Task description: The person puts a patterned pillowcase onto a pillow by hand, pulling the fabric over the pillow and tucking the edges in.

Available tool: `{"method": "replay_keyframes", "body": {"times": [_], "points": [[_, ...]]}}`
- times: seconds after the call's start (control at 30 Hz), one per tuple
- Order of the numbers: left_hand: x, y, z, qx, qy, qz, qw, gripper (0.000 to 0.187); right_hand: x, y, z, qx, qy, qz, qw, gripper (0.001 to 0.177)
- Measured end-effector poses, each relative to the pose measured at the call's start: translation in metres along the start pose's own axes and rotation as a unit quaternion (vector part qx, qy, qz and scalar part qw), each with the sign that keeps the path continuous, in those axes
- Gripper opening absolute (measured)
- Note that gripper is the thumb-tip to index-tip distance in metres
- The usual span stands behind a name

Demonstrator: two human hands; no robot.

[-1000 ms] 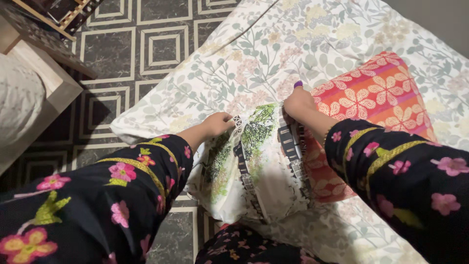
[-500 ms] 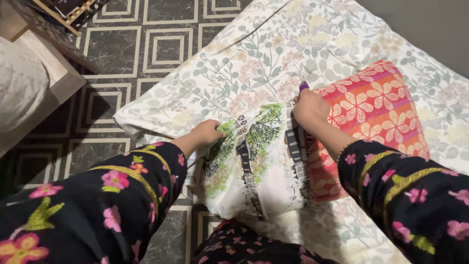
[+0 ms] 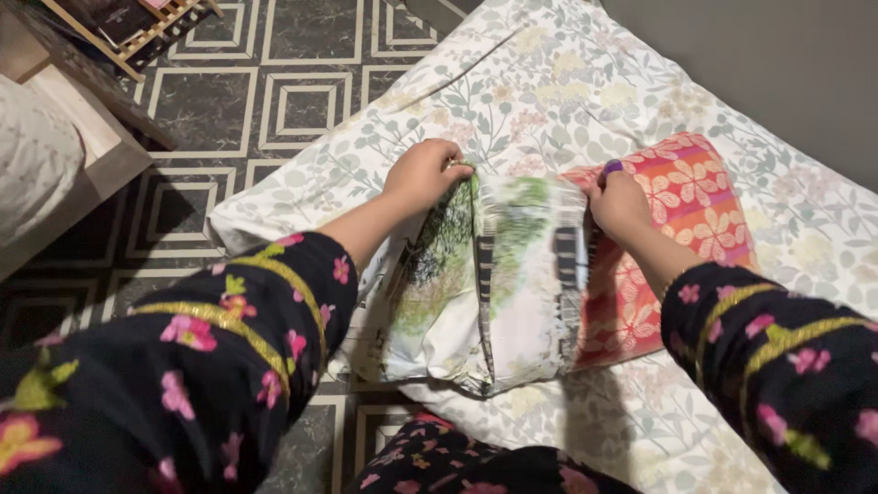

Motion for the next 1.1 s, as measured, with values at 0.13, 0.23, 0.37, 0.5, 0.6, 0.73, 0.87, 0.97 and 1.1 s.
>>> {"method": "replay_keyframes", "body": {"times": [0.13,0.23,0.37,0.5,0.6,0.73,0.87,0.97,1.1], "points": [[-0.007,-0.021,-0.027,0.073,0.099,0.023,0.992,0.025,-0.017,0.004,0.084,0.071,0.008,0.029,0.997,0.037],[-0.02,-0.057,-0.046,0.117,0.169,-0.13,0.97,0.032,-0.071,-0.001,0.169,0.143,-0.11,-0.035,0.983,0.032],[-0.067,-0.086,-0.025,0.089,0.127,-0.141,0.978,0.033,-0.178,-0.026,0.263,0.21,-0.27,-0.162,0.926,0.02],[-0.121,-0.101,0.007,0.097,0.115,-0.097,0.984,0.034,-0.265,-0.056,0.295,0.329,-0.385,-0.217,0.834,0.013],[-0.164,-0.103,0.034,0.163,0.067,-0.018,0.984,0.025,-0.305,-0.093,0.289,0.419,-0.461,-0.219,0.751,0.012],[-0.214,-0.125,0.041,0.159,0.091,-0.12,0.976,0.033,-0.313,-0.133,0.273,0.555,-0.515,-0.171,0.631,0.013],[-0.247,-0.144,0.037,0.133,0.07,-0.15,0.977,0.037,-0.277,-0.171,0.26,0.633,-0.501,-0.169,0.566,0.02],[-0.271,-0.158,0.036,0.088,0.069,-0.177,0.978,0.038,-0.272,-0.193,0.269,0.612,-0.509,-0.177,0.578,0.02],[-0.289,-0.156,0.046,0.117,0.1,-0.233,0.96,0.028,-0.248,-0.192,0.267,0.548,-0.542,-0.16,0.616,0.024]]}}
Point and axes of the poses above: each hand's wrist, its own x-axis towards the middle knuckle, its own y-axis out of the back of the hand, z = x × y, the point moved 7 cm from there along x, towards the middle knuckle, and after that the axes turned 15 degrees about x, right-handed, at the moved point
